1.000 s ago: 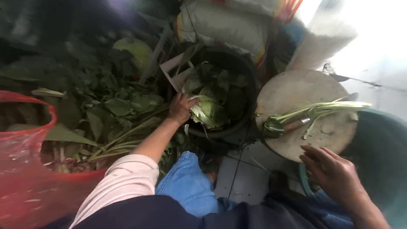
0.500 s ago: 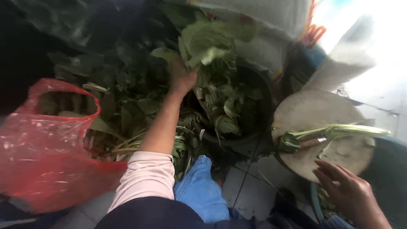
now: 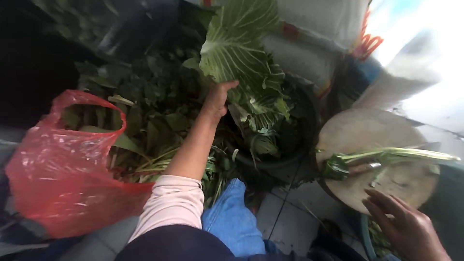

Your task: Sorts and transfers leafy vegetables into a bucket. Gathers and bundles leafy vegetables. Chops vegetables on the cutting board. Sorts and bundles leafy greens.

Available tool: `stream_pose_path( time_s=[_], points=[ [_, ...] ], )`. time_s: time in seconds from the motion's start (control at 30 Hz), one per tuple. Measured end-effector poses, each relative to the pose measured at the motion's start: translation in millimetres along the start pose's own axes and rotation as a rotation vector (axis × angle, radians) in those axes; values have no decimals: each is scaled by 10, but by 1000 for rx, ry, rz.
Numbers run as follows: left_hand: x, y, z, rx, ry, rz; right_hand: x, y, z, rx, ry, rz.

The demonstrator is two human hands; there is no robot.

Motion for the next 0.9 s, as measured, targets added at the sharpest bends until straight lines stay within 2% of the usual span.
stream_pose_path(
  time_s=[0.13,0.23,0.3,0.4,0.43,0.5,0.53,0.63,0.73,0.83,0.9],
  points=[
    [-58,-5,-137,-64,18,38,1,-65,-38,-15,-44,27],
    [-99,254,-323,53,85,98,-2,-88,-48,-14,-53,20],
    [-163,559,-448,320,311,108,-12,-93,-59,-17,-46,15],
    [-337,1165,-515,821,829,28,-16,-87,-65,-24,-36,1],
    [-422,1330,-507,895,954,28,-17,-88,-60,-30,-42,-3],
    [-624,1483,-474,992,1091,82,-18,-113,-48,-41,-43,-13],
    [-711,1528,-449,1034,1108,88,-13,-134,-49,-42,-42,-14],
    [-891,1584,-415,1105,1045,-34,9,-150,-80,-32,-31,-7],
    [-813,1508,-468,1115,958,-84,-1,-95,-98,-32,-54,5],
    [-493,1258,-460,998,847,3,-4,-92,-50,-36,-44,-14],
    [-316,921,-420,933,813,31,7,-128,-40,-37,-45,-3]
  ],
)
Point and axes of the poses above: each hand's wrist, its own x-axis towards the middle knuckle, its own z-axis out of the back of the hand, y = z × x, the point moved 3 cm from there along x, towards the middle knuckle, and after that the axes turned 15 degrees about -z, right-handed, at the moved point
